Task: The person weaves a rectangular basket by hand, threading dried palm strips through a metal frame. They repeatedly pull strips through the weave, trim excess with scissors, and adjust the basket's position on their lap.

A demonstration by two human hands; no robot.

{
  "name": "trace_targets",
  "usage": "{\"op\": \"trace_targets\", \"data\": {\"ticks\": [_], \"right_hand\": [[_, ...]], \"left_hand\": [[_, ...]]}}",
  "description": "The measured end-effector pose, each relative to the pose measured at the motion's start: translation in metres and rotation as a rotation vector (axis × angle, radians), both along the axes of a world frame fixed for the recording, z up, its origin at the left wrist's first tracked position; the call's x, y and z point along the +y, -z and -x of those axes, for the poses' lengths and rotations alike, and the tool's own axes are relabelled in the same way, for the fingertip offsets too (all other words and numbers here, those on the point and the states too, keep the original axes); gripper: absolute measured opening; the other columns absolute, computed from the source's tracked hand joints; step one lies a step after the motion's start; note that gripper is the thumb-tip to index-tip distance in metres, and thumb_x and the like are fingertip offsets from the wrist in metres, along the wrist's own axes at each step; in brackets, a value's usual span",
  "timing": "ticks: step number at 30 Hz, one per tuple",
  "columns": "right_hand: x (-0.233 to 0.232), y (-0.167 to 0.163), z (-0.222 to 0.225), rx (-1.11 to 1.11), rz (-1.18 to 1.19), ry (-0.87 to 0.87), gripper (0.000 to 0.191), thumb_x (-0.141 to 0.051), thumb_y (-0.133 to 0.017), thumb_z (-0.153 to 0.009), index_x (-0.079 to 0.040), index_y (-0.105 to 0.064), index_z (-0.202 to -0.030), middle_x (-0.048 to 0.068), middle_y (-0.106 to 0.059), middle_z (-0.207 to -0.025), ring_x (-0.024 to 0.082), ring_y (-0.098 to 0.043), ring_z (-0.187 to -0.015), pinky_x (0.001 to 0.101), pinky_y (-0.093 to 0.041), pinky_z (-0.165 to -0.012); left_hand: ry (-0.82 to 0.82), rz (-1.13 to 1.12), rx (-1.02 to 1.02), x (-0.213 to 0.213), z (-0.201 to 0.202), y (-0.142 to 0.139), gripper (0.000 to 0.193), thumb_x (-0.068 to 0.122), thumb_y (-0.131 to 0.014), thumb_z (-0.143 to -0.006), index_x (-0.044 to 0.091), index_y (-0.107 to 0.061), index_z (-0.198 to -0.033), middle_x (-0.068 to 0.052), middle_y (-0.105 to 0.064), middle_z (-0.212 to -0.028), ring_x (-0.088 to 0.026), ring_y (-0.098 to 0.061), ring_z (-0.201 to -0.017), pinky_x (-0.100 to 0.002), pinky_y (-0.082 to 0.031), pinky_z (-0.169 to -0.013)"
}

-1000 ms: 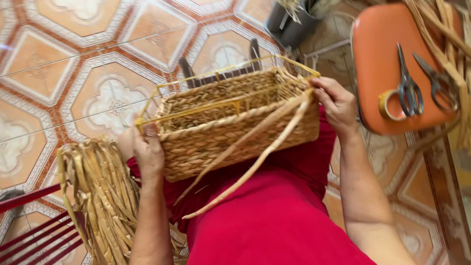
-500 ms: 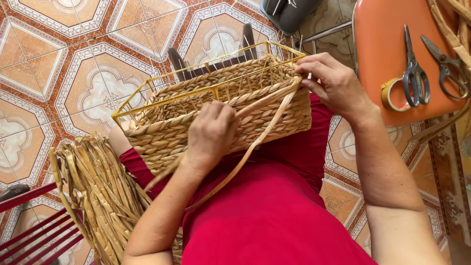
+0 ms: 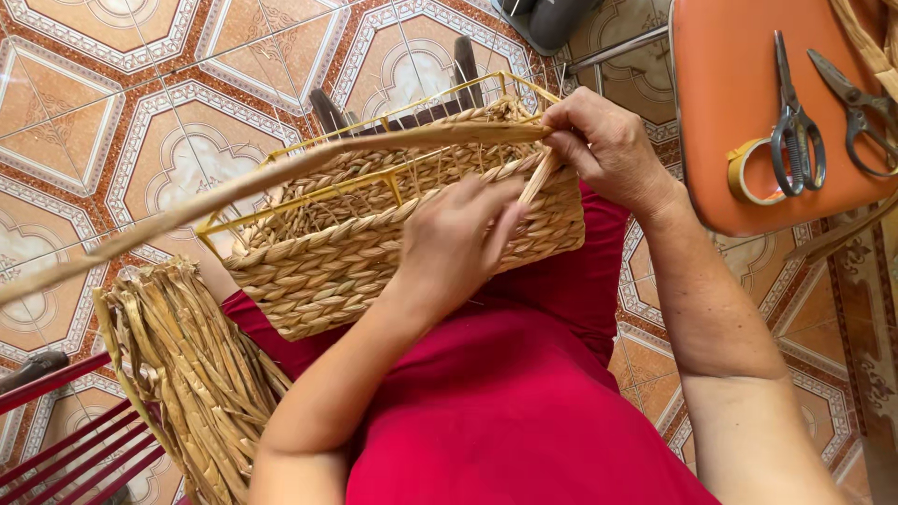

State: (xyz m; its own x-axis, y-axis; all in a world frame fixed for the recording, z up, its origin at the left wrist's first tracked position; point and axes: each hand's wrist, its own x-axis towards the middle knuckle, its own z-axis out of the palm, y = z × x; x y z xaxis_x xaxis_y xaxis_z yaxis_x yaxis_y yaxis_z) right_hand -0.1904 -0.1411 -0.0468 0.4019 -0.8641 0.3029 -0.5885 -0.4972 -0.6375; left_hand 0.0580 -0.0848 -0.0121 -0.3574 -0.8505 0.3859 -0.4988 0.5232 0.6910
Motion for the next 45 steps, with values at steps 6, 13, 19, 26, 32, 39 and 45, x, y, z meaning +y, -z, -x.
{"op": "trace_targets", "data": {"ticks": [6,13,19,26,32,39,45], "right_hand": [[0.000,0.003,0.006,-0.156,-0.243,0.064,0.011,0.000,-0.065,-0.105,-0.002,-0.063,-0.115,0.005,-0.068,-0.093,0.011,-0.067,-0.084,0.0273,-0.056,-0.075],[-0.005,0.003,0.006,-0.323,-0.428,0.104,0.012,0.001,-0.064,-0.105,-0.003,-0.067,-0.115,0.001,-0.070,-0.093,0.007,-0.066,-0.082,0.0235,-0.057,-0.074],[-0.001,0.005,-0.007,-0.182,-0.204,0.099,0.009,0.000,-0.073,-0.099,-0.002,-0.076,-0.108,0.006,-0.074,-0.098,0.009,-0.069,-0.086,0.0249,-0.058,-0.075],[0.007,0.002,-0.002,-0.175,-0.233,0.031,0.015,0.001,-0.070,-0.100,-0.005,-0.073,-0.114,0.008,-0.075,-0.106,0.009,-0.061,-0.082,0.0255,-0.052,-0.072],[0.008,0.010,-0.013,-0.199,-0.190,0.202,0.006,-0.001,-0.072,-0.104,-0.004,-0.068,-0.107,0.004,-0.074,-0.091,0.006,-0.069,-0.082,0.0236,-0.056,-0.072],[-0.003,-0.017,-0.006,-0.152,-0.238,0.161,0.009,-0.005,-0.073,-0.105,-0.003,-0.069,-0.113,0.005,-0.074,-0.093,0.006,-0.069,-0.079,0.0234,-0.058,-0.067],[0.004,-0.036,-0.005,0.028,0.095,-0.135,0.030,-0.009,-0.076,-0.093,0.001,-0.071,-0.121,0.015,-0.072,-0.115,0.022,-0.072,-0.096,0.0322,-0.060,-0.081]], "left_hand": [[0.045,-0.510,0.129,-0.064,0.056,0.048,0.018,0.019,-0.059,-0.104,0.008,-0.074,-0.105,-0.008,-0.075,-0.068,-0.019,-0.075,-0.061,-0.036,-0.061,-0.066],[-0.134,-0.252,0.263,-0.051,0.062,0.061,0.010,0.019,-0.070,-0.099,0.010,-0.074,-0.103,-0.006,-0.075,-0.077,-0.016,-0.072,-0.060,-0.033,-0.056,-0.055],[-0.137,0.117,0.116,-0.019,0.043,0.048,0.032,0.017,-0.071,-0.102,0.011,-0.063,-0.132,-0.010,-0.074,-0.087,-0.019,-0.071,-0.067,-0.034,-0.057,-0.061],[-0.195,-0.216,-0.053,-0.013,0.013,0.044,0.018,0.017,-0.060,-0.114,0.009,-0.056,-0.129,-0.003,-0.068,-0.071,-0.013,-0.062,-0.050,-0.026,-0.052,-0.040],[-0.160,-1.049,0.236,-0.010,-0.011,0.021,0.023,0.024,-0.053,-0.105,0.013,-0.062,-0.124,0.000,-0.061,-0.053,-0.012,-0.059,-0.041,-0.025,-0.047,-0.037],[-0.066,0.070,-0.122,0.003,0.030,0.032,0.048,0.043,-0.076,-0.082,0.008,-0.054,-0.108,-0.015,-0.063,-0.088,-0.032,-0.068,-0.073,-0.041,-0.057,-0.061],[0.066,-0.375,-0.247,-0.026,0.006,0.031,0.031,0.036,-0.074,-0.096,0.011,-0.059,-0.106,-0.006,-0.064,-0.078,-0.030,-0.070,-0.070,-0.046,-0.057,-0.062]]}}
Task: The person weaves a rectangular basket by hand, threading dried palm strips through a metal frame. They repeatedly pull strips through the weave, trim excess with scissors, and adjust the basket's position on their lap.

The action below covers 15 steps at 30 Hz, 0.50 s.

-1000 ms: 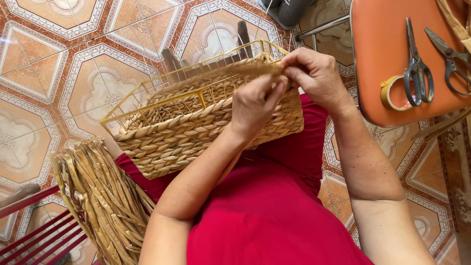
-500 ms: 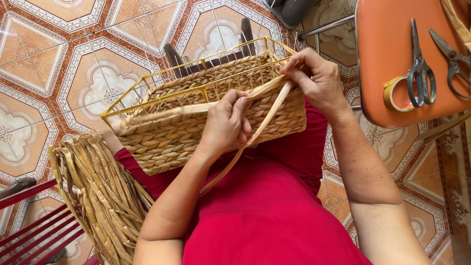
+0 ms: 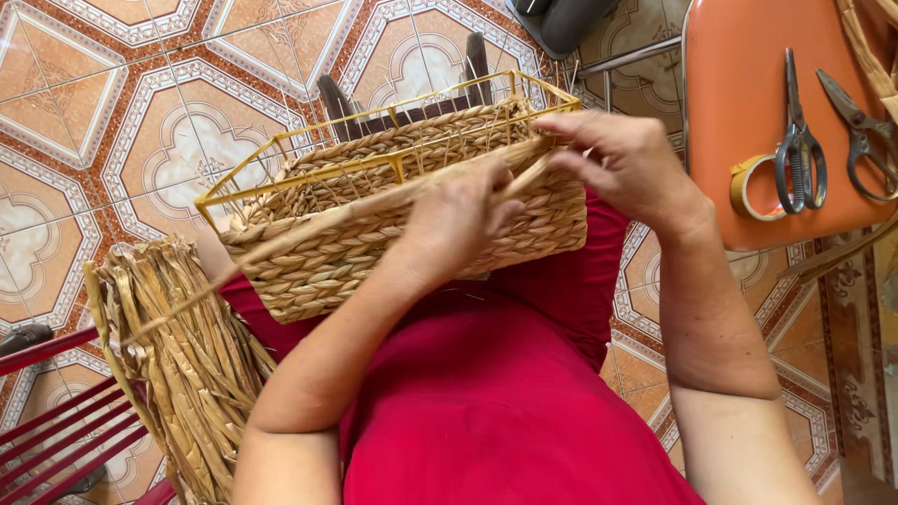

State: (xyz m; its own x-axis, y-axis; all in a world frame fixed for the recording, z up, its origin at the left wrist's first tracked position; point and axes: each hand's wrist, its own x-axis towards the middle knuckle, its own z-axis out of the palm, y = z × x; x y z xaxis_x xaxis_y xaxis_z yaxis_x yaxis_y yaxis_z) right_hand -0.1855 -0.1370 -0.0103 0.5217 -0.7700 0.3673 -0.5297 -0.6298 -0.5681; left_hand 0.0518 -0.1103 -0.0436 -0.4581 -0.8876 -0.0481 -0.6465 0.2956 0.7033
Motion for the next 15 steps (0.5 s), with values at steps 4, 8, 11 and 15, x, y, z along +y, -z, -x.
{"op": "trace_targets", "data": {"ticks": [4,8,11,15], "right_hand": [[-0.010,0.012,-0.007,0.057,-0.126,0.023,0.027,-0.011,-0.080,-0.093,-0.005,-0.075,-0.119,0.011,-0.075,-0.109,0.023,-0.074,-0.095,0.0329,-0.061,-0.081],[-0.014,0.028,-0.011,0.070,-0.120,0.085,0.015,-0.005,-0.076,-0.097,-0.004,-0.072,-0.111,0.011,-0.073,-0.099,0.025,-0.073,-0.088,0.0342,-0.060,-0.077],[-0.012,0.033,-0.011,0.046,-0.082,0.112,0.012,0.000,-0.072,-0.098,-0.002,-0.068,-0.110,0.013,-0.070,-0.099,0.027,-0.072,-0.088,0.0356,-0.058,-0.076],[-0.007,0.033,-0.014,0.001,-0.071,0.138,0.014,0.003,-0.067,-0.100,-0.003,-0.066,-0.112,0.013,-0.070,-0.100,0.025,-0.072,-0.088,0.0345,-0.058,-0.077]], "left_hand": [[0.017,0.260,0.002,-0.016,-0.035,-0.036,0.021,0.033,-0.074,-0.099,0.014,-0.064,-0.097,-0.002,-0.064,-0.084,-0.021,-0.068,-0.070,-0.040,-0.056,-0.060],[-0.091,0.820,0.066,-0.011,-0.039,-0.065,0.026,0.039,-0.077,-0.099,0.014,-0.069,-0.098,-0.003,-0.062,-0.100,-0.024,-0.059,-0.093,-0.038,-0.052,-0.079],[-0.149,0.849,0.267,0.011,-0.019,-0.065,0.021,0.031,-0.082,-0.099,0.013,-0.072,-0.103,-0.001,-0.059,-0.103,-0.022,-0.054,-0.095,-0.037,-0.050,-0.084],[-0.183,0.590,0.027,0.010,0.023,-0.031,0.015,0.023,-0.078,-0.094,0.011,-0.074,-0.102,-0.008,-0.064,-0.101,-0.028,-0.061,-0.095,-0.041,-0.054,-0.081]]}}
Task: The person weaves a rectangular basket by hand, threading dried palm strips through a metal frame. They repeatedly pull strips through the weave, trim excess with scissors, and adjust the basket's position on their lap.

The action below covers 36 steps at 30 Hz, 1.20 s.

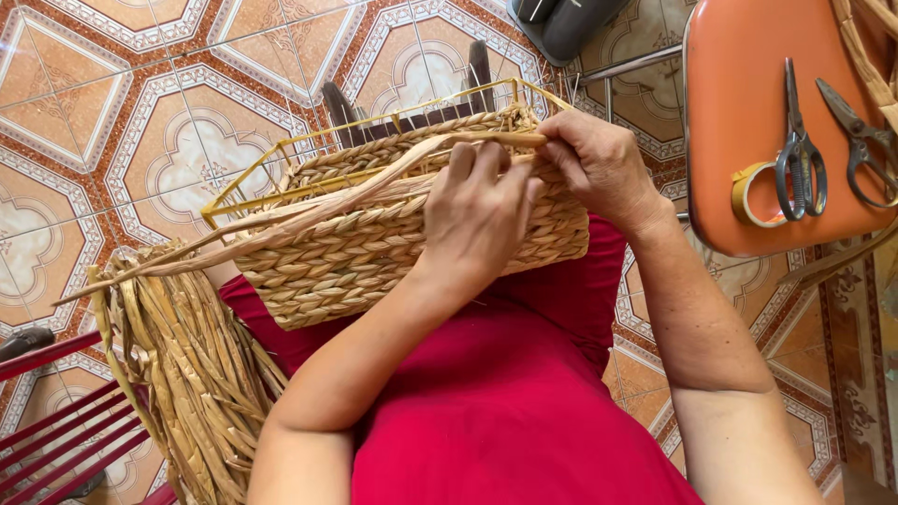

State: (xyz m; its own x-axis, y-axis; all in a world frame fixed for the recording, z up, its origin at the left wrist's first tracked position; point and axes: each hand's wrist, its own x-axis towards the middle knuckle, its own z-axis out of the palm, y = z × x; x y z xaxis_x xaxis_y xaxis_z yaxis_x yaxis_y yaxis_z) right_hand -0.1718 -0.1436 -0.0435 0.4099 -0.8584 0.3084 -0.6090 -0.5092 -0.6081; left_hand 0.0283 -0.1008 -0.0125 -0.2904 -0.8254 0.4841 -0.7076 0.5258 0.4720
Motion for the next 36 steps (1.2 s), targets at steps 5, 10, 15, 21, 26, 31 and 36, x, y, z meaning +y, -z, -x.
{"op": "trace_targets", "data": {"ticks": [5,10,15,21,26,31,36], "right_hand": [[0.005,-0.005,0.002,-0.084,-0.166,0.035,0.012,0.001,-0.065,-0.105,-0.003,-0.062,-0.116,0.007,-0.071,-0.090,0.015,-0.070,-0.080,0.0310,-0.056,-0.072],[-0.002,-0.005,0.006,-0.212,-0.468,0.131,0.011,-0.002,-0.061,-0.105,-0.005,-0.062,-0.115,0.002,-0.073,-0.086,0.006,-0.067,-0.072,0.0260,-0.058,-0.063],[-0.002,0.002,-0.005,-0.128,-0.184,0.068,0.012,-0.002,-0.070,-0.103,-0.008,-0.071,-0.113,0.005,-0.076,-0.092,0.009,-0.070,-0.079,0.0270,-0.058,-0.068],[0.004,-0.001,0.000,-0.051,-0.219,-0.034,0.018,0.001,-0.066,-0.102,-0.007,-0.071,-0.117,0.007,-0.075,-0.095,0.012,-0.070,-0.081,0.0265,-0.057,-0.071],[0.007,0.003,-0.010,-0.175,-0.195,0.117,0.006,0.000,-0.068,-0.105,-0.004,-0.067,-0.109,0.007,-0.076,-0.093,0.012,-0.074,-0.084,0.0273,-0.059,-0.074],[0.000,-0.005,-0.010,-0.120,-0.196,0.084,0.009,-0.002,-0.067,-0.104,-0.003,-0.063,-0.113,0.005,-0.076,-0.095,0.012,-0.076,-0.086,0.0261,-0.061,-0.074],[0.004,-0.022,0.002,-0.211,-0.099,0.178,0.003,-0.005,-0.068,-0.114,-0.003,-0.071,-0.114,0.007,-0.076,-0.097,0.014,-0.075,-0.082,0.0249,-0.061,-0.073]], "left_hand": [[0.050,-0.617,0.008,-0.033,0.017,0.048,0.013,0.019,-0.063,-0.105,0.011,-0.071,-0.110,-0.014,-0.073,-0.093,-0.026,-0.074,-0.080,-0.040,-0.059,-0.070],[0.076,-0.251,0.247,-0.036,0.013,0.065,0.009,0.025,-0.069,-0.100,0.017,-0.072,-0.104,-0.005,-0.075,-0.080,-0.017,-0.072,-0.063,-0.034,-0.057,-0.056],[0.151,0.020,0.221,-0.015,0.006,0.065,0.013,0.025,-0.063,-0.109,0.013,-0.065,-0.112,-0.006,-0.073,-0.080,-0.015,-0.067,-0.058,-0.030,-0.052,-0.050],[-0.090,-0.390,0.140,0.004,-0.029,0.065,0.022,0.025,-0.061,-0.106,0.008,-0.060,-0.120,-0.003,-0.064,-0.058,-0.016,-0.062,-0.043,-0.031,-0.048,-0.037],[-0.107,-0.378,0.011,0.010,-0.055,0.056,0.011,0.024,-0.062,-0.108,0.013,-0.059,-0.109,-0.002,-0.066,-0.062,-0.016,-0.064,-0.051,-0.034,-0.051,-0.044],[-0.026,-0.058,0.078,0.020,-0.030,0.038,0.043,0.031,-0.067,-0.084,0.005,-0.052,-0.115,-0.012,-0.061,-0.076,-0.028,-0.065,-0.058,-0.039,-0.053,-0.047],[-0.030,-0.180,-0.181,0.009,-0.014,0.036,0.017,0.009,-0.062,-0.095,0.010,-0.047,-0.103,-0.011,-0.058,-0.095,-0.027,-0.068,-0.080,-0.037,-0.057,-0.063]]}}
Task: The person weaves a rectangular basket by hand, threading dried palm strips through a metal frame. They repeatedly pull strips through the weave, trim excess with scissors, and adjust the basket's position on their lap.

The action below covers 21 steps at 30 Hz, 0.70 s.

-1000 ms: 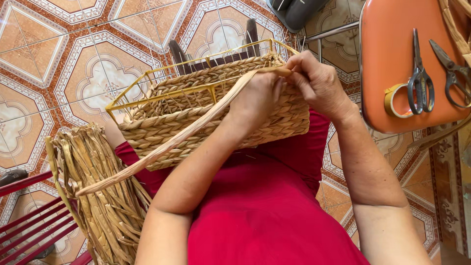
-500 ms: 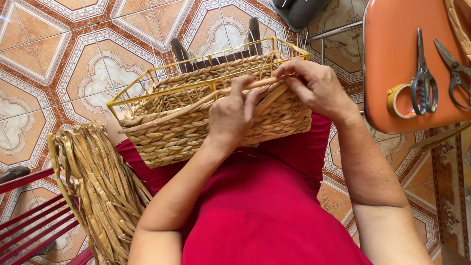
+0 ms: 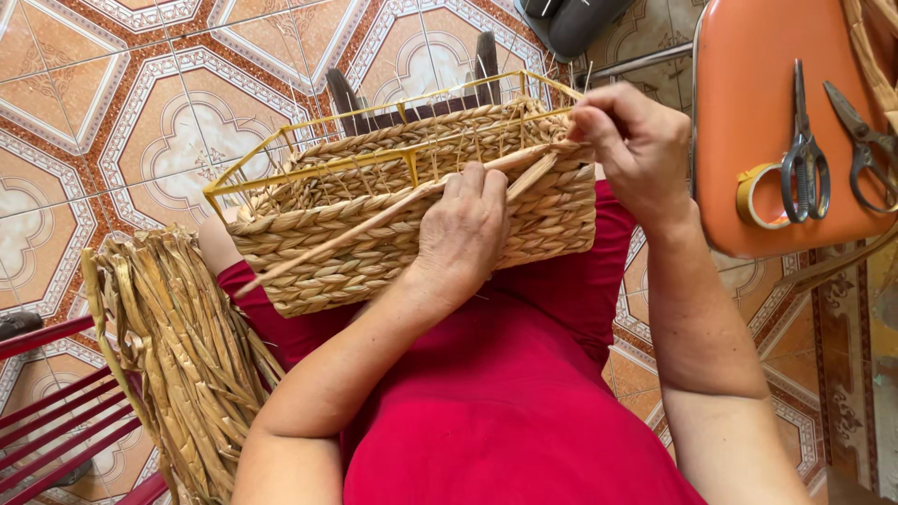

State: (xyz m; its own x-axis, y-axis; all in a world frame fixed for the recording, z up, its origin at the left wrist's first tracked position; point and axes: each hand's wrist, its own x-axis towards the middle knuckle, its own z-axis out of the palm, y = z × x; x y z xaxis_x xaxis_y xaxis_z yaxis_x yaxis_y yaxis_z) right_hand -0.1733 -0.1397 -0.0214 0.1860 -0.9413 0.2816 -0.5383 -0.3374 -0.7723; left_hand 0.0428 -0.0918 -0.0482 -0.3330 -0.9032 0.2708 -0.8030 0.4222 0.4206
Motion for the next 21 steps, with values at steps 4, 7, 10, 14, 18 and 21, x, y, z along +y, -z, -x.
{"op": "trace_targets", "data": {"ticks": [4,7,10,14,18,21], "right_hand": [[0.003,0.000,-0.003,0.191,0.072,-0.277,0.025,-0.007,-0.075,-0.099,-0.003,-0.073,-0.124,0.011,-0.075,-0.111,0.017,-0.075,-0.092,0.0278,-0.062,-0.080],[-0.002,0.005,-0.010,0.260,0.111,-0.335,0.029,-0.009,-0.079,-0.093,-0.005,-0.073,-0.121,0.010,-0.075,-0.107,0.019,-0.073,-0.092,0.0301,-0.061,-0.081],[-0.006,0.010,-0.016,0.204,0.017,-0.274,0.019,-0.005,-0.077,-0.096,-0.008,-0.074,-0.114,0.008,-0.075,-0.098,0.018,-0.073,-0.084,0.0295,-0.059,-0.074],[-0.005,0.015,-0.020,0.182,-0.047,-0.192,0.015,-0.002,-0.073,-0.100,-0.006,-0.071,-0.114,0.008,-0.073,-0.092,0.018,-0.072,-0.080,0.0298,-0.058,-0.072],[-0.001,0.018,-0.017,0.209,-0.019,-0.160,0.015,-0.001,-0.070,-0.102,-0.006,-0.066,-0.115,0.008,-0.072,-0.089,0.016,-0.072,-0.078,0.0305,-0.057,-0.069],[-0.001,0.017,-0.013,0.144,-0.129,-0.178,0.019,0.003,-0.061,-0.103,-0.006,-0.063,-0.120,0.005,-0.073,-0.090,0.011,-0.071,-0.074,0.0280,-0.058,-0.067]], "left_hand": [[0.106,-0.312,0.037,-0.012,-0.025,-0.017,0.006,0.011,-0.061,-0.105,0.008,-0.057,-0.107,-0.007,-0.061,-0.093,-0.023,-0.066,-0.077,-0.036,-0.056,-0.062],[0.188,0.029,0.079,-0.021,-0.050,-0.043,0.008,0.013,-0.070,-0.102,0.012,-0.065,-0.108,-0.003,-0.065,-0.099,-0.022,-0.063,-0.089,-0.035,-0.056,-0.072],[0.166,0.366,0.160,-0.018,-0.057,-0.064,0.015,0.019,-0.076,-0.092,0.014,-0.070,-0.104,-0.003,-0.066,-0.102,-0.023,-0.061,-0.097,-0.038,-0.054,-0.078],[0.088,0.311,0.298,-0.007,-0.033,-0.060,0.018,0.029,-0.081,-0.099,0.015,-0.074,-0.108,-0.003,-0.063,-0.102,-0.023,-0.057,-0.098,-0.039,-0.052,-0.084],[-0.018,-0.005,0.168,-0.025,0.003,-0.027,0.014,0.025,-0.074,-0.097,0.012,-0.075,-0.103,-0.010,-0.070,-0.089,-0.029,-0.067,-0.087,-0.041,-0.056,-0.075],[-0.028,-0.227,0.215,-0.044,0.009,-0.003,0.017,0.027,-0.071,-0.097,0.012,-0.075,-0.104,-0.012,-0.072,-0.077,-0.030,-0.071,-0.070,-0.045,-0.056,-0.063]]}}
